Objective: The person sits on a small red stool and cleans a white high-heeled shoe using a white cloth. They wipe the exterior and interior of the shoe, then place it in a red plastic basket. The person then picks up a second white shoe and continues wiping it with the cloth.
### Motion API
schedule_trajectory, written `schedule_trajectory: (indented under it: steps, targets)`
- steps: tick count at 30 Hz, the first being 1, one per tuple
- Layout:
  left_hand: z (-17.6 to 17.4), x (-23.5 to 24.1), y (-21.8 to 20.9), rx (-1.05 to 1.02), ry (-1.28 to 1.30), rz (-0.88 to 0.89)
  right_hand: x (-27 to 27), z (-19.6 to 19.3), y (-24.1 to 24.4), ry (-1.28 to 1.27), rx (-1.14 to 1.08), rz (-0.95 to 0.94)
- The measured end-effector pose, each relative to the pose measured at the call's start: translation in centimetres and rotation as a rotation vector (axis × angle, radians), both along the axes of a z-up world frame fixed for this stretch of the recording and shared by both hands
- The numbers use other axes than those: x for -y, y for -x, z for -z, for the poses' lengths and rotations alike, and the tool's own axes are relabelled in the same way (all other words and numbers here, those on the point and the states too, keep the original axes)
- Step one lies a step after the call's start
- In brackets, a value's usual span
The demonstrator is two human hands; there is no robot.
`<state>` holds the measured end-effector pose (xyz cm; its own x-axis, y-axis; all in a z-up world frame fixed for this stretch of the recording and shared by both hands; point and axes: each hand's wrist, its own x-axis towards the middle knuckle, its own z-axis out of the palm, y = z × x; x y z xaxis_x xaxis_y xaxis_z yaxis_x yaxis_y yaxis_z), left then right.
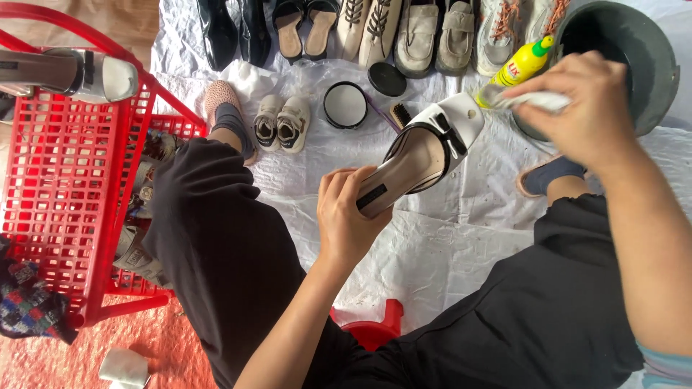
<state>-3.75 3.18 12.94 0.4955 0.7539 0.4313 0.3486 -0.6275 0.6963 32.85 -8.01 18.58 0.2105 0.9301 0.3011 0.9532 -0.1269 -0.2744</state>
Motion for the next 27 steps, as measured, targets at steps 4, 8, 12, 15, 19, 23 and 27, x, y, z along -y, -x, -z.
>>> schedule_trajectory:
  steps: [4,8,12,15,19,23,27]
  targets:
    - [-0.1,0.0,-0.2,0.021,-0.026,0.011,-1.6,0.5,2.7,0.066,0.034,-0.157]
    - [-0.2,-0.2,-0.2,0.049,-0.014,-0.026,-2.8,0.9,2.3,-0.053,0.311,-0.233]
    - [0.1,-0.5,0.0,0.044,-0.038,-0.035,-3.4,1.2,3.6,0.113,0.144,-0.256]
    - [0.2,-0.4,0.0,0.044,-0.014,-0.031,-3.3,1.4,2.3,0.025,0.207,-0.184]
    - [0.0,-0.5,-0.2,0.051,-0.029,-0.048,-3.4,0.9,2.2,0.048,0.186,-0.191]
    - [-0.1,-0.4,0.1,0.038,-0.010,-0.049,-3.5,1.0,2.3,0.018,0.286,-0.218]
    - [0.0,-0.7,0.1,0.041,-0.040,-0.047,-3.8,1.0,3.4,0.119,0.245,-0.249]
